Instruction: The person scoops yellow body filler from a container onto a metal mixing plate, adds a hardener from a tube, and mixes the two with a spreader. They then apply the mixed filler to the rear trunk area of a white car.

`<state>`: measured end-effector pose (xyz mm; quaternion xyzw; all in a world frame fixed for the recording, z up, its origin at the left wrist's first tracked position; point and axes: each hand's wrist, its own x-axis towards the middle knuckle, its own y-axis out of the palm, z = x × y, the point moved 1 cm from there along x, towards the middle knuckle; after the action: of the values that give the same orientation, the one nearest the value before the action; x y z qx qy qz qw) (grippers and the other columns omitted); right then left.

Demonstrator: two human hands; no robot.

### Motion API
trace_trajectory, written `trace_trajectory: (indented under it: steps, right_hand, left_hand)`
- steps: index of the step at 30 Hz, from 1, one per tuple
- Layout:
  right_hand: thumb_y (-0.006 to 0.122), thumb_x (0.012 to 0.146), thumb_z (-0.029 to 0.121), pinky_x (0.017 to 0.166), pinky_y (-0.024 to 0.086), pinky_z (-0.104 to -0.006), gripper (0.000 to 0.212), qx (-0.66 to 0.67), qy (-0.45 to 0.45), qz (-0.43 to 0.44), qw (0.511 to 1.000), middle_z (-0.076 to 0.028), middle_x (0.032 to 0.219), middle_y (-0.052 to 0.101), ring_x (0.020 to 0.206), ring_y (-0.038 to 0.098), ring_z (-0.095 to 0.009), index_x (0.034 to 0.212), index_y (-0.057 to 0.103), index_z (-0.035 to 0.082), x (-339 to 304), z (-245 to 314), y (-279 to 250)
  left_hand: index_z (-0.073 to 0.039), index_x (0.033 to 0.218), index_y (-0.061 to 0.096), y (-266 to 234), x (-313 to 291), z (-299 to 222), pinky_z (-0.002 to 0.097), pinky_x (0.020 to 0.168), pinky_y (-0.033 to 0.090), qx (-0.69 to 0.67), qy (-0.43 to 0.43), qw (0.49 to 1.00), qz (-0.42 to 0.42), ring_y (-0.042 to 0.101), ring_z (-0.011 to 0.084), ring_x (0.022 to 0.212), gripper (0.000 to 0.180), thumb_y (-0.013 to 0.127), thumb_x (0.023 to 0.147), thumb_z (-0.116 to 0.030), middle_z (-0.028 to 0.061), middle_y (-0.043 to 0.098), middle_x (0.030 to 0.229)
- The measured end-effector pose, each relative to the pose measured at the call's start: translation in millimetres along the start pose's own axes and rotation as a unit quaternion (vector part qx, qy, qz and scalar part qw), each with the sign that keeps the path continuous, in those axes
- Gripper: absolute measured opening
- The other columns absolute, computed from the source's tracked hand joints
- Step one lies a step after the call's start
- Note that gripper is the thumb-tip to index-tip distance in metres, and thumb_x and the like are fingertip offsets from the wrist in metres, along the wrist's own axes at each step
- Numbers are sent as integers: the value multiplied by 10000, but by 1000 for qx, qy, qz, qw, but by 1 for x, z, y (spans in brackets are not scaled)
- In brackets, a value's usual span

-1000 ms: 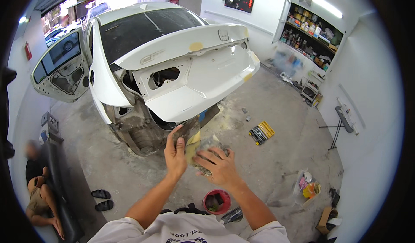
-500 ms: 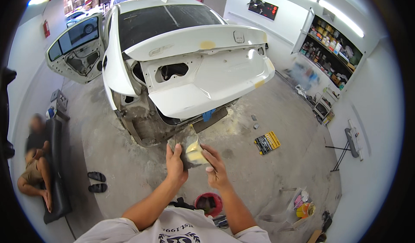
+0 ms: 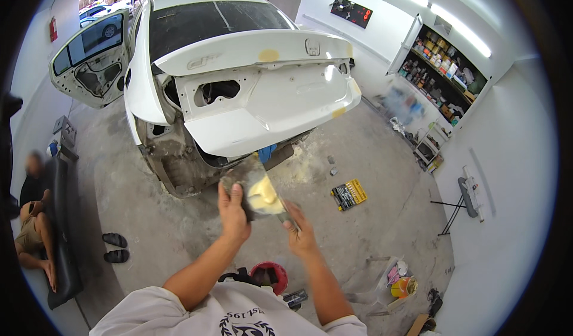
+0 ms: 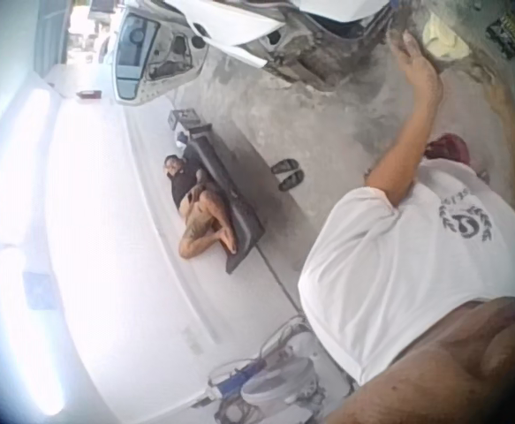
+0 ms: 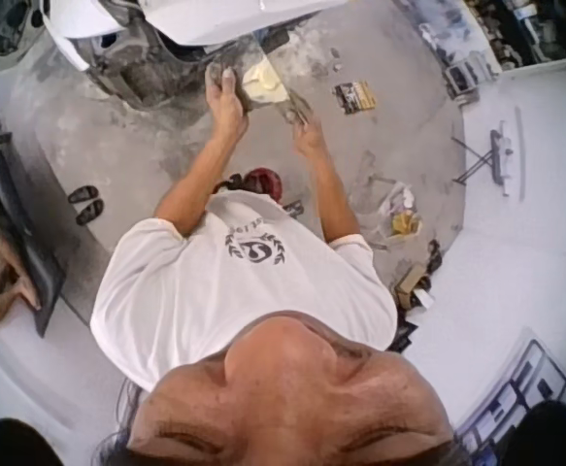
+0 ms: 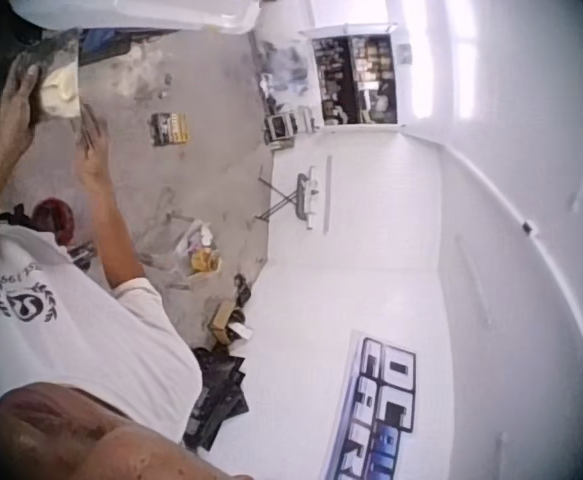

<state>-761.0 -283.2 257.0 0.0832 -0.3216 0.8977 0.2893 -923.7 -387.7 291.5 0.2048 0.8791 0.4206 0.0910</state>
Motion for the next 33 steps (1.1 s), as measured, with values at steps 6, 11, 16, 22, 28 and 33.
trace_trajectory:
  steps: [6,11,16,22,28,33]
  right_hand:
    - [610,888,-21,1134,398,-493,492,-228,-100,-85,965,-61,1388,648,1316,582,-296,1314,710,204,34,33,-60]
    - [609,795,-31,1146,362,-488,551,-285,-241,1,928,13,1352,666,1333,572,-254,1260,728,239,58,55,-30]
    - [626,796,-9,1122,392,-456,513,-356,-244,161,888,19,1354,665,1319,585,-237,1246,729,214,44,27,-25]
    - [578,1010,73,1093,470,-450,329,-35,-271,-44,961,-104,1410,639,1300,611,-308,1324,676,72,34,28,-25]
    - [578,1061,153,1121,448,-427,340,122,-122,-40,984,-183,1475,590,1329,598,-343,1373,636,29,16,1,43]
    - [550,1084,246,1142,431,-458,460,11,115,78,990,-176,1527,538,1371,552,-346,1502,509,57,5,-45,29]
  left_hand:
    - [-82,1443,543,2,5,-14,325,1029,469,188,99,972,99,604,175,1147,354,490,1121,-220,121,659,1284]
    - [-155,1429,577,9,-14,-14,339,827,529,376,190,901,99,665,192,844,338,473,1124,-255,154,734,973]
    - [-159,1428,581,-11,-1,-33,314,641,485,429,243,863,113,563,183,626,334,508,1109,-225,124,714,856]
    - [-79,1471,505,-43,7,-25,300,830,502,265,85,959,-47,595,126,903,378,526,1106,-178,99,696,1100]
    - [-63,1368,500,-40,-14,-6,333,1013,497,-32,-82,992,-93,596,154,1155,295,542,1105,-187,67,636,1294]
    - [-102,1380,489,-29,-3,-42,375,991,539,-69,-72,995,12,603,174,1177,293,534,1106,-196,58,623,1310]
